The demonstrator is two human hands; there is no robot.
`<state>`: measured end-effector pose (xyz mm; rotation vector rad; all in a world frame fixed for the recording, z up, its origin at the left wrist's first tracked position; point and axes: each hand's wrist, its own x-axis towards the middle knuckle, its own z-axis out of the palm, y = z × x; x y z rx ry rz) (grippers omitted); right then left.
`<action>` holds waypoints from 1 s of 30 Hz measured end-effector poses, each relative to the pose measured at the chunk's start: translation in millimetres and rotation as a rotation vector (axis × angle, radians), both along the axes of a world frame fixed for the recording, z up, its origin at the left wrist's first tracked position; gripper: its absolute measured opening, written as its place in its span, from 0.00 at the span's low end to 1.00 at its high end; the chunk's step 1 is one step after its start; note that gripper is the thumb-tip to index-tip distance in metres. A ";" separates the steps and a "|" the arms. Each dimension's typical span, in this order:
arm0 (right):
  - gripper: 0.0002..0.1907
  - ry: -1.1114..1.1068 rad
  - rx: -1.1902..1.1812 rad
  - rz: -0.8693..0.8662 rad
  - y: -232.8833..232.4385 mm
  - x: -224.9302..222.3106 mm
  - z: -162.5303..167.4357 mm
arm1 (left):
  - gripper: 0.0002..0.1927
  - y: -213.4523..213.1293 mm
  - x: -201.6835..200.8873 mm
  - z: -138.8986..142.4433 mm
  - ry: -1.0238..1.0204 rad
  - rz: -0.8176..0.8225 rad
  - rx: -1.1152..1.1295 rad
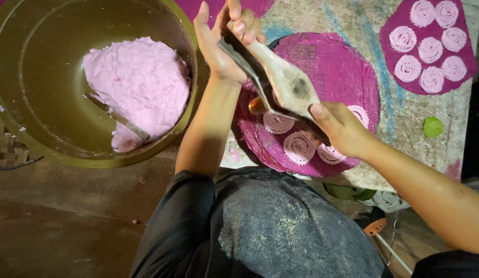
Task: The person sits at a low table and uses a hand-held extruder press to pipe pink paste into spiral rosettes onto round pink mats. They load paste into the press from a large bowl, squeeze rosettes one at a time onto the mats, and move filled mats aside while continuing with new ones.
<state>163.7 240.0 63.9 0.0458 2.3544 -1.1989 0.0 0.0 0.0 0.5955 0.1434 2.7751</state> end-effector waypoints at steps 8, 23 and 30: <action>0.41 -0.169 -0.198 -0.045 29.3 64.6 -7.9 | 0.23 19.1 61.2 8.7 -0.114 -0.031 -0.058; 0.45 -0.125 -0.426 -0.195 56.5 109.6 -43.0 | 0.25 23.9 76.8 -35.3 -0.005 0.090 -0.828; 0.46 0.054 -0.617 -0.161 65.7 106.2 -48.2 | 0.14 -6.4 126.0 -96.3 0.598 0.801 -1.814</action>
